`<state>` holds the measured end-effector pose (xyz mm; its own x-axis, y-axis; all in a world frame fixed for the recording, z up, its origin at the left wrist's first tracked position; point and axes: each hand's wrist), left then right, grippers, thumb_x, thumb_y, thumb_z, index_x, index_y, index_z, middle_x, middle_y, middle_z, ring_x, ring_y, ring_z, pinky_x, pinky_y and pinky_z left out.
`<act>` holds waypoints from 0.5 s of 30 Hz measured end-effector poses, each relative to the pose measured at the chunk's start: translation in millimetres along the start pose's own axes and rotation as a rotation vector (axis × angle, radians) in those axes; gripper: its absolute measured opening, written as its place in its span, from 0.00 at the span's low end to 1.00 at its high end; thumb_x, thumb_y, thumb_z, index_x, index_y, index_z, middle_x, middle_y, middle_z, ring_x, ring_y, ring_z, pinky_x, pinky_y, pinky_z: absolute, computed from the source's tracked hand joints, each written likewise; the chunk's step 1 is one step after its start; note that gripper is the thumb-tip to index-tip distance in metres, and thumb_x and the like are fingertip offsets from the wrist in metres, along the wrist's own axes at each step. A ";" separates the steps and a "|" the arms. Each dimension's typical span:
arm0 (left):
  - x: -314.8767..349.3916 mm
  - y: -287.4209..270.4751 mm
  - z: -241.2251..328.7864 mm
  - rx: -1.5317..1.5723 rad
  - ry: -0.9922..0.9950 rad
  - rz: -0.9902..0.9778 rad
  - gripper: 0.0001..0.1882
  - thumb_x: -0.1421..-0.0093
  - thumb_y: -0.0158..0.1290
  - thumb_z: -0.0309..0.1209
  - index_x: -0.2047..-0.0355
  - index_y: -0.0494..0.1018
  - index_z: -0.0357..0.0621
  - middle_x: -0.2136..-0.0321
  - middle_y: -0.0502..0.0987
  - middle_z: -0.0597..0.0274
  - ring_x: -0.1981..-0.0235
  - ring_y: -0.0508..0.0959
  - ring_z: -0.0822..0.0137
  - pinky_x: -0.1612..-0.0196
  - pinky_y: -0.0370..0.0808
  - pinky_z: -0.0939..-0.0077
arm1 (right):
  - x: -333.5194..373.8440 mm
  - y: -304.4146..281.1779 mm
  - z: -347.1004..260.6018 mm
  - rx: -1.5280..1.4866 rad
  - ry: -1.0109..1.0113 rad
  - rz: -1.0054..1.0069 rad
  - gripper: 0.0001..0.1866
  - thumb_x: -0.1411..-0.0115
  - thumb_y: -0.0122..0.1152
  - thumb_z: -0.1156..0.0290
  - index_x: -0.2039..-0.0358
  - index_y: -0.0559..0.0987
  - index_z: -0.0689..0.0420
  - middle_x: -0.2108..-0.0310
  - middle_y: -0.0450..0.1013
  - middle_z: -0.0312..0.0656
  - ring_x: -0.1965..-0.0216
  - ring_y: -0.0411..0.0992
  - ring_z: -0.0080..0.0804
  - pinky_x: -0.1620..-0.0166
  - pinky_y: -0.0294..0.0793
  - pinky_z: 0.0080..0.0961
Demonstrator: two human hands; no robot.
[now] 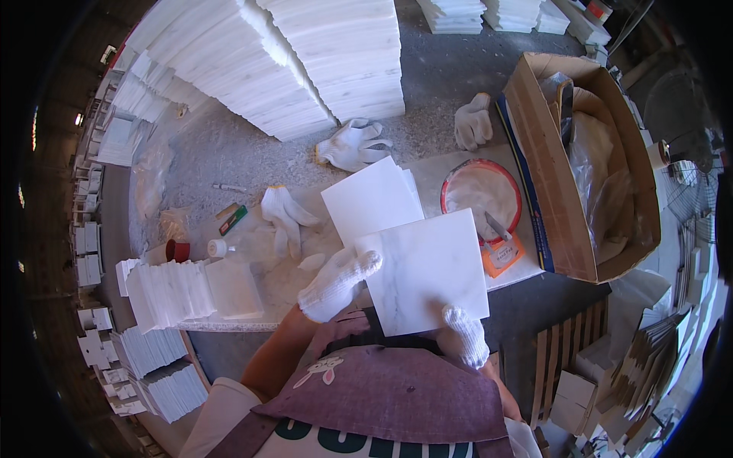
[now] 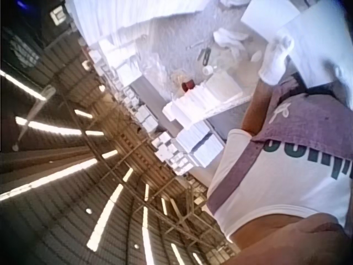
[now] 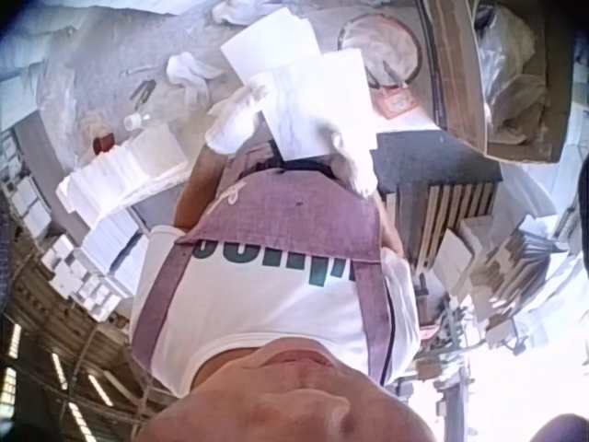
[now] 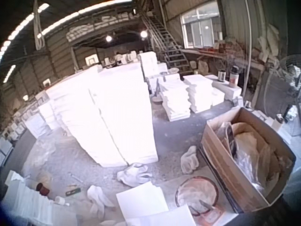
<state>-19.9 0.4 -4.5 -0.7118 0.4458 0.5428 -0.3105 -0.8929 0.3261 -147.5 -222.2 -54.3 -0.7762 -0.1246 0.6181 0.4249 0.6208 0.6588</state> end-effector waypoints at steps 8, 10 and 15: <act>-18.7 -16.3 -20.8 0.318 0.041 0.143 0.18 0.33 0.51 0.34 0.48 0.70 0.34 0.55 0.76 0.63 0.55 0.77 0.72 0.51 0.75 0.77 | -18.9 26.2 -12.7 -0.067 -0.006 -0.113 0.34 0.43 0.67 0.61 0.40 0.66 0.60 0.48 0.70 0.46 0.46 0.68 0.40 0.42 0.68 0.41; -25.3 -28.5 -20.8 0.290 0.035 0.186 0.16 0.33 0.51 0.33 0.50 0.72 0.34 0.56 0.77 0.63 0.55 0.77 0.72 0.51 0.76 0.77 | -20.0 4.8 -16.6 0.010 0.061 -0.151 0.30 0.39 0.63 0.61 0.41 0.68 0.61 0.48 0.70 0.46 0.46 0.70 0.38 0.44 0.71 0.38; -43.7 -62.1 -20.8 0.314 0.048 0.203 0.14 0.33 0.50 0.30 0.51 0.72 0.35 0.58 0.78 0.62 0.59 0.79 0.71 0.55 0.77 0.78 | -15.7 -45.1 -31.1 0.562 -0.420 0.464 0.18 0.35 0.56 0.69 0.48 0.75 0.64 0.56 0.76 0.44 0.58 0.76 0.35 0.52 0.77 0.33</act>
<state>17.4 35.1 -64.5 -0.7699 0.2513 0.5866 0.0436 -0.8964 0.4411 -140.0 -272.3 -80.4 -0.7359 0.4683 0.4891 0.5355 0.8446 -0.0030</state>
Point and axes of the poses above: each hand's wrist, its own x-axis away from the middle knuckle, its own y-axis out of the palm, z = x × y
